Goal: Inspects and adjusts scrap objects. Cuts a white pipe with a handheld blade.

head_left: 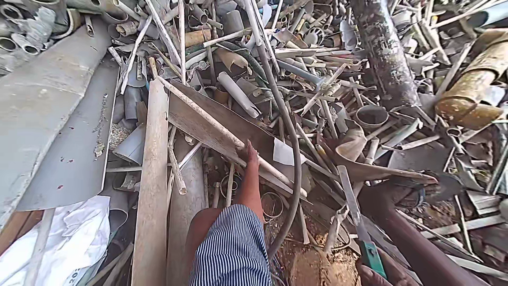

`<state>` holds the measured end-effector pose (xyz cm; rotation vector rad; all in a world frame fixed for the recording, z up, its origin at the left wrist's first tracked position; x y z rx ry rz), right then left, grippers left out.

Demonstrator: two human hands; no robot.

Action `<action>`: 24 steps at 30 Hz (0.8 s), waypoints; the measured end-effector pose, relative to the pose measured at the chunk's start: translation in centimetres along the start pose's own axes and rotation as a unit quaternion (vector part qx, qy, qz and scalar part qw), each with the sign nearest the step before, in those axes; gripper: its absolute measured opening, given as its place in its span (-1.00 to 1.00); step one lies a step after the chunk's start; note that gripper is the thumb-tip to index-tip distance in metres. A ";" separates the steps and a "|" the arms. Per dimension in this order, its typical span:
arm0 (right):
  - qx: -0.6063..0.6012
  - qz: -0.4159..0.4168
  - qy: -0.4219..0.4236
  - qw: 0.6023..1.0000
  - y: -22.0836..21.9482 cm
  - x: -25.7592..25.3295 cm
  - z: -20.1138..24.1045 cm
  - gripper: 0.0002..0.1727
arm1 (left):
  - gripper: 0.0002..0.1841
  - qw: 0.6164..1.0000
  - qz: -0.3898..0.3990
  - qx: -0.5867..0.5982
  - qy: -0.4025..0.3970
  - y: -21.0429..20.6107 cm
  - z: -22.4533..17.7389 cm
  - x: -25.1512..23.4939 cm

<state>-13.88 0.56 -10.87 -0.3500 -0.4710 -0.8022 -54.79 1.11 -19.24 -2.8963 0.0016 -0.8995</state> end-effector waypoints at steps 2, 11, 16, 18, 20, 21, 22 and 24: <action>-0.002 0.002 0.021 1.000 0.0 0.5 0.2 -0.70 | -0.59 0.999 0.004 0.024 -0.042 0.4 -1.5 1.0; -0.007 -0.052 0.099 0.994 -0.5 3.6 2.1 -0.66 | -0.70 0.937 0.200 0.068 -0.278 -0.2 -9.6 11.6; -0.008 -0.088 0.112 0.990 0.4 4.4 1.8 -0.61 | -0.78 0.874 0.255 0.032 -0.413 -0.9 -13.8 17.9; -0.007 -0.092 0.111 0.989 0.6 4.7 1.9 -0.62 | -0.80 0.857 0.296 0.033 -0.421 -1.9 -15.4 20.1; -0.014 -0.093 0.116 0.989 0.9 4.8 2.0 -0.61 | -0.81 0.839 0.334 0.033 -0.428 -2.5 -16.5 22.3; -0.021 -0.097 0.120 0.988 1.0 4.8 2.0 -0.61 | -0.81 0.831 0.348 0.030 -0.433 -2.8 -16.7 23.4; -0.026 -0.102 0.121 0.987 1.1 4.9 2.0 -0.60 | -0.81 0.825 0.358 0.029 -0.436 -2.9 -16.7 24.3; -0.034 -0.121 0.115 0.985 1.5 5.1 2.2 -0.60 | -0.79 0.818 0.376 0.030 -0.434 -3.1 -15.9 25.9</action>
Point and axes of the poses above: each hand's wrist, its own x-axis away from the middle knuckle, its own y-axis out of the back of the hand, z = x × y, the point moved 4 cm from there along -x, towards the middle knuckle, and after that the axes turned 4 degrees about x, right-handed, at the moved point
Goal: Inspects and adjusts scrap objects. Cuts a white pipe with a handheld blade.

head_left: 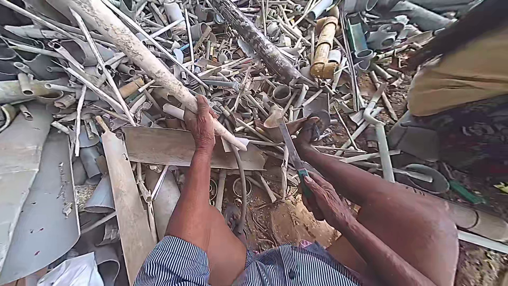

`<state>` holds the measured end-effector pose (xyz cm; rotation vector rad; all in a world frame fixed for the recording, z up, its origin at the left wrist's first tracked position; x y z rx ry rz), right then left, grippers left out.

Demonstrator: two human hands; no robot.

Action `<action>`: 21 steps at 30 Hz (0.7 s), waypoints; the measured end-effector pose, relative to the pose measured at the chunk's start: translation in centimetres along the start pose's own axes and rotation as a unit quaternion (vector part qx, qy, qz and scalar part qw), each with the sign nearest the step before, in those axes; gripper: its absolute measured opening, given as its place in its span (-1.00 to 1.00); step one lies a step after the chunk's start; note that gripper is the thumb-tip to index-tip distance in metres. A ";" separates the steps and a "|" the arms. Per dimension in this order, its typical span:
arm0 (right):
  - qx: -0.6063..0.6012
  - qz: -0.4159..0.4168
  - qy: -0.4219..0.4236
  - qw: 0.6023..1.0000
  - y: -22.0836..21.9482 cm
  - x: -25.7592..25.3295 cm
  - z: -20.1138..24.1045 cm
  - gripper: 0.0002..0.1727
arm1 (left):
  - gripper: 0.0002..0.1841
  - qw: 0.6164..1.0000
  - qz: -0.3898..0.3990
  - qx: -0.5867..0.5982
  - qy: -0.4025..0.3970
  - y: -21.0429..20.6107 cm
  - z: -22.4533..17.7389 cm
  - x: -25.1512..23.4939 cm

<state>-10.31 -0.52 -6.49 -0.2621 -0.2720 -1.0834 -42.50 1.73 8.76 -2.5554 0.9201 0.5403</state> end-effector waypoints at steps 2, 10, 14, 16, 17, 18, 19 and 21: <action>-0.007 -0.025 -0.010 1.000 0.5 0.2 0.2 -0.61 | -0.82 1.000 0.000 0.010 0.007 -1.2 0.0 1.3; -0.012 -0.107 -0.057 0.993 2.9 -0.2 -1.0 -0.45 | -0.85 0.997 -0.020 0.066 0.019 -2.8 5.5 7.1; 0.012 -0.105 -0.059 0.993 2.8 -1.3 -1.5 -0.29 | -0.94 0.996 0.004 0.068 0.054 -1.9 7.8 7.1; 0.021 -0.082 -0.071 0.994 2.5 -1.9 -1.9 -0.26 | -0.80 0.993 0.023 0.107 0.054 -1.6 6.2 6.1; 0.020 -0.068 -0.081 0.994 2.3 -2.1 -2.2 -0.25 | -0.80 0.991 0.011 0.126 0.037 -1.2 4.8 5.4; 0.022 -0.051 -0.092 0.994 1.9 -2.2 -2.4 -0.25 | -0.81 0.991 -0.011 0.134 0.022 -0.7 3.2 4.7; 0.029 -0.033 -0.101 0.994 1.4 -2.2 -2.6 -0.28 | -0.79 0.990 -0.044 0.133 0.014 -0.1 1.6 3.9; 0.057 0.012 -0.100 0.993 0.1 -1.9 -3.0 -0.41 | -0.67 0.988 -0.105 0.111 0.010 1.4 -1.4 2.5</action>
Point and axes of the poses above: each hand's wrist, its own x-axis away from the middle knuckle, its own y-axis out of the back of the hand, z = x × y, the point moved 4 cm from there along -x, towards the middle knuckle, and after that the axes turned 4 degrees about x, right-handed, at the moved point
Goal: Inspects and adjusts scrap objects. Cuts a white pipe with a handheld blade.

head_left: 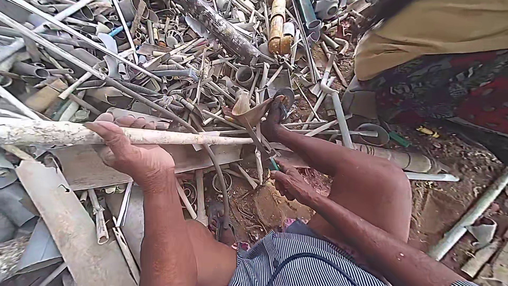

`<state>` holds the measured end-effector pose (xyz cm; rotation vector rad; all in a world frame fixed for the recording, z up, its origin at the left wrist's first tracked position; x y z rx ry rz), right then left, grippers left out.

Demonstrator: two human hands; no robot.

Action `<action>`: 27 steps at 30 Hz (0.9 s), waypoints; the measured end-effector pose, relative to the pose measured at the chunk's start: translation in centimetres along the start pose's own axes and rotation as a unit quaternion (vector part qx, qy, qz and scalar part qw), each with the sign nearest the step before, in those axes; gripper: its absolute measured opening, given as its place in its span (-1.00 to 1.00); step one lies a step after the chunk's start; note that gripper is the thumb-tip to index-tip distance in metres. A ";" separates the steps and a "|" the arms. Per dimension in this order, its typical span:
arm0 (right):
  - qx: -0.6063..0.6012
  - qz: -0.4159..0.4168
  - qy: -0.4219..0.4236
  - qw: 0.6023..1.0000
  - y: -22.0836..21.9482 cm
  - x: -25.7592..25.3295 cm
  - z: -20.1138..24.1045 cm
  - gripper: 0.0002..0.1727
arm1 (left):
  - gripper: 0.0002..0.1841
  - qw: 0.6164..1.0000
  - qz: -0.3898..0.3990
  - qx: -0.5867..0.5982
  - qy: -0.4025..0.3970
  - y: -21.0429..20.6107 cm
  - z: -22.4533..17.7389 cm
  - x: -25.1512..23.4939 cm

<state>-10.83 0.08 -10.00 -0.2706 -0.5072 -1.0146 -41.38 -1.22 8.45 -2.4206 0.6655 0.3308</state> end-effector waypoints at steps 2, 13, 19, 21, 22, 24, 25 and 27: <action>0.038 0.047 0.036 0.998 -1.6 0.4 0.3 -0.45 | -0.59 1.000 -0.021 -0.015 -0.003 0.7 -1.9 -1.1; 0.280 0.060 0.107 0.952 -9.0 -0.6 1.1 -0.40 | -0.27 0.978 0.186 0.090 0.041 4.5 -1.8 0.1; 0.338 0.074 -0.018 0.938 -7.6 -4.9 -4.5 -0.44 | -0.35 0.992 0.110 0.054 0.023 7.2 -1.0 0.3; 0.298 0.092 0.048 0.949 -9.4 -3.1 -2.0 -0.42 | -0.39 0.997 0.056 0.006 0.045 7.6 0.0 1.3; 0.273 0.104 0.085 0.953 -10.5 -2.1 -0.9 -0.40 | -0.42 0.998 0.027 -0.006 0.059 7.6 0.6 1.9; 0.236 0.115 0.148 0.953 -12.2 -0.6 0.5 -0.40 | -0.40 0.998 -0.001 0.001 0.059 7.8 1.2 2.2; 0.228 0.113 0.153 0.955 -12.4 -0.5 0.5 -0.40 | -0.39 0.998 0.012 0.018 0.055 8.0 1.4 2.1; 0.236 0.095 0.082 0.964 -11.5 -1.6 -1.5 -0.40 | -0.34 0.997 0.031 0.044 0.060 8.2 1.5 1.9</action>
Point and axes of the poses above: each hand's wrist, its own x-axis away from the middle knuckle, its own y-axis out of the back of the hand, z = x × y, the point moved 4 cm from there along -x, towards the middle knuckle, and after that the axes turned 4 degrees about x, right-handed, at the moved point
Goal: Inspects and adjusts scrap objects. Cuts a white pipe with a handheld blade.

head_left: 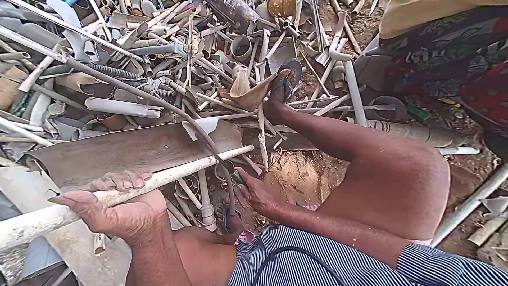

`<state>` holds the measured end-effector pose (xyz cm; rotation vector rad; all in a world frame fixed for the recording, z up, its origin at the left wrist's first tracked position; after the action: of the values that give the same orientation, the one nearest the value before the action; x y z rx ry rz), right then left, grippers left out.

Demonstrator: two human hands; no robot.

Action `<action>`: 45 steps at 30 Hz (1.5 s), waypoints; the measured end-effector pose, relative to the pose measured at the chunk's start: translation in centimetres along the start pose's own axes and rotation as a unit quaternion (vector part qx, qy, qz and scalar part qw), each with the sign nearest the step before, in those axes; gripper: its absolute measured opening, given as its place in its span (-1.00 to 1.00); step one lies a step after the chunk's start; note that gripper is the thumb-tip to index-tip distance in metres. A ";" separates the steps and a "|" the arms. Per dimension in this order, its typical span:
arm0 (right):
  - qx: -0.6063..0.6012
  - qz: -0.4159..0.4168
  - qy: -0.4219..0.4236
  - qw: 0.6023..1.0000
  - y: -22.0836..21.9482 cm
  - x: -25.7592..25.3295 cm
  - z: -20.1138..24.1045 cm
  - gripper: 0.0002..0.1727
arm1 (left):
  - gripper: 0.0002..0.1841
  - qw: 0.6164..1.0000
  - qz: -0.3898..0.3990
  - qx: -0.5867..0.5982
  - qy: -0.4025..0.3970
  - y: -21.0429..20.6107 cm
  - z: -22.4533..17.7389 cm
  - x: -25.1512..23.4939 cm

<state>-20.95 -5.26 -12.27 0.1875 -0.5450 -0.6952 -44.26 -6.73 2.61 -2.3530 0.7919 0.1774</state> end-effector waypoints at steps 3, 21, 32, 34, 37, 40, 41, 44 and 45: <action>0.027 0.033 -0.196 0.980 0.7 -1.4 -6.7 -0.39 | -0.32 1.000 0.010 0.005 0.006 0.1 0.1 -0.1; -0.093 -0.021 -0.197 0.976 1.1 -1.2 -8.5 -0.48 | -0.39 0.993 0.100 0.046 -0.029 -0.6 0.9 0.5; 0.020 -0.019 -0.136 0.990 1.2 -1.2 -6.7 -0.42 | -0.29 0.998 0.054 0.006 0.010 -0.5 0.5 0.5; 0.005 0.006 -0.237 0.972 1.8 -1.8 -10.2 -0.43 | -0.29 0.997 0.075 0.023 -0.007 -0.4 0.8 0.4; 0.011 -0.010 -0.181 0.983 1.9 -1.0 -7.2 -0.43 | -0.35 0.996 0.072 0.035 -0.043 -0.7 1.0 0.5; 0.007 -0.037 0.006 0.999 1.0 0.6 -0.7 -0.40 | -0.34 0.997 0.038 0.025 -0.061 -0.3 1.1 0.4; -0.001 -0.040 0.055 0.998 0.8 0.6 0.3 -0.39 | -0.34 0.997 0.032 0.021 -0.061 -0.3 1.2 0.5; -0.026 -0.042 0.022 0.999 0.8 0.0 -1.5 -0.41 | -0.33 0.998 0.039 0.008 -0.058 0.0 1.1 0.5; -0.034 -0.037 -0.058 0.997 1.2 -0.5 -3.7 -0.43 | -0.32 0.997 0.034 0.010 -0.061 0.3 1.1 0.3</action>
<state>-18.62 -4.13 -15.17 0.1050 -0.6262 -0.7980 -44.07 -6.39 1.50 -2.2743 0.8116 0.3379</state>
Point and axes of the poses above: each hand's wrist, its own x-axis away from the middle knuckle, its own y-axis out of the back of the hand, z = x × y, the point moved 4 cm from there along -x, towards the middle knuckle, and after that the axes turned 4 degrees about x, right-handed, at the moved point
